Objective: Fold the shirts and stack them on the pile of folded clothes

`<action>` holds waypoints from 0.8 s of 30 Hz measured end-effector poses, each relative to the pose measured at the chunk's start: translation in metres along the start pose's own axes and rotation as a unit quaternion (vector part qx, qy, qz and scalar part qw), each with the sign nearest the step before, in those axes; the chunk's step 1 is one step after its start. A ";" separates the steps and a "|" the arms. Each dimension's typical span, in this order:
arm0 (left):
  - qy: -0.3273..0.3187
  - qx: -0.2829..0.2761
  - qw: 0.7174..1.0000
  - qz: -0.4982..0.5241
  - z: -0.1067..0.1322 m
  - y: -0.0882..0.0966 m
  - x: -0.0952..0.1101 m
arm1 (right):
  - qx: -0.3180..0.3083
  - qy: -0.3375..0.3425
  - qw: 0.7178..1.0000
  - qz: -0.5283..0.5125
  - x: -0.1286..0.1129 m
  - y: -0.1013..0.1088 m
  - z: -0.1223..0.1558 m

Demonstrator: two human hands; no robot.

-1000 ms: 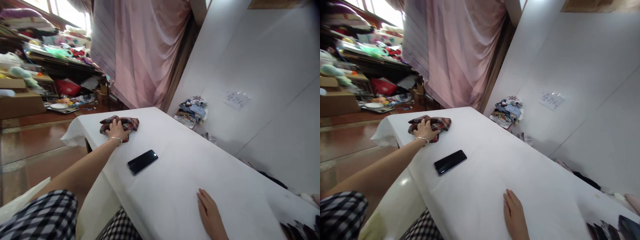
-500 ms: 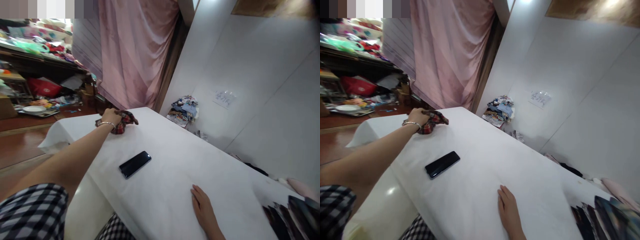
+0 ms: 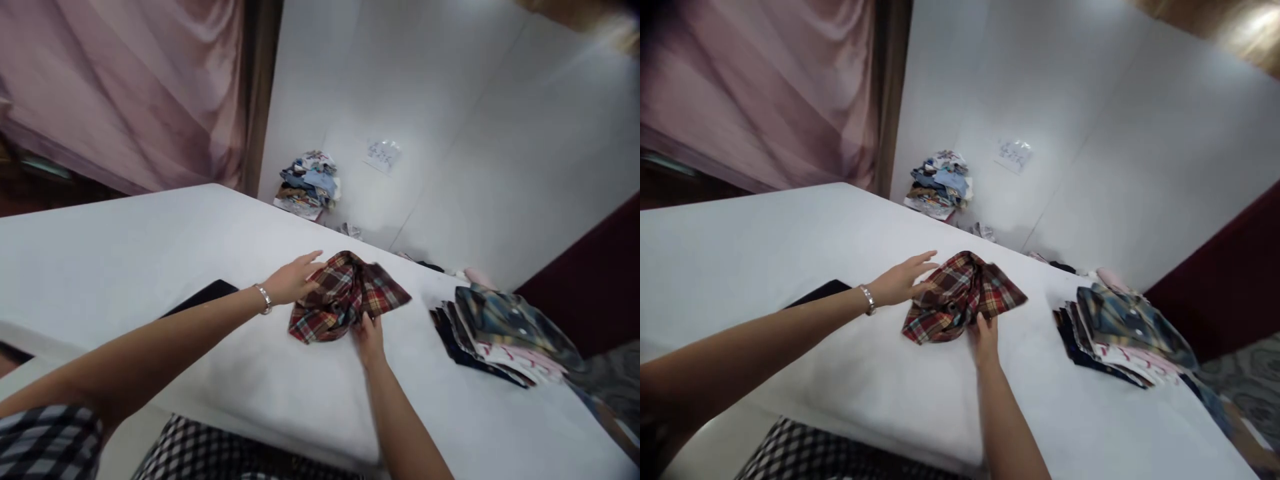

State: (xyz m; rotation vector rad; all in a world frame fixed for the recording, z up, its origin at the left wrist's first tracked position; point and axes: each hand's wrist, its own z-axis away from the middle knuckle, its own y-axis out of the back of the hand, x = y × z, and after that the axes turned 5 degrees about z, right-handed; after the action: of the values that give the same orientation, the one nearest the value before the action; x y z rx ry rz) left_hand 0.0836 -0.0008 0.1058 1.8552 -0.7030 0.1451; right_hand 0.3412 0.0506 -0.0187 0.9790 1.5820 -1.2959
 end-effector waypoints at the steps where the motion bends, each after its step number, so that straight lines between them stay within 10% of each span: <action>1: 0.042 0.011 0.999 0.002 0.000 -0.007 -0.004 | 0.009 -0.006 1.000 -0.023 -0.002 0.000 -0.002; 6: 0.211 0.020 0.975 0.060 0.006 -0.040 -0.018 | 0.038 -0.059 0.990 -0.118 -0.005 0.004 -0.011; 17: 0.288 0.048 0.942 0.163 -0.046 -0.093 0.013 | 0.000 -0.096 0.984 -0.153 -0.005 0.010 -0.017; 20: 0.300 0.079 0.941 0.137 -0.074 -0.083 0.011 | -0.001 -0.077 0.981 -0.180 -0.012 0.015 -0.018; 24: 0.299 0.165 0.937 0.073 -0.126 -0.020 0.008 | 0.027 -0.028 0.966 -0.256 -0.024 0.022 -0.021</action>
State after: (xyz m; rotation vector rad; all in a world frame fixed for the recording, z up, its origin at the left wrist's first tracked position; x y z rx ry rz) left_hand 0.1290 0.1124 0.1432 1.9220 -0.3981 0.9315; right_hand 0.3674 0.0735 -0.0010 0.5710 1.8330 -1.7027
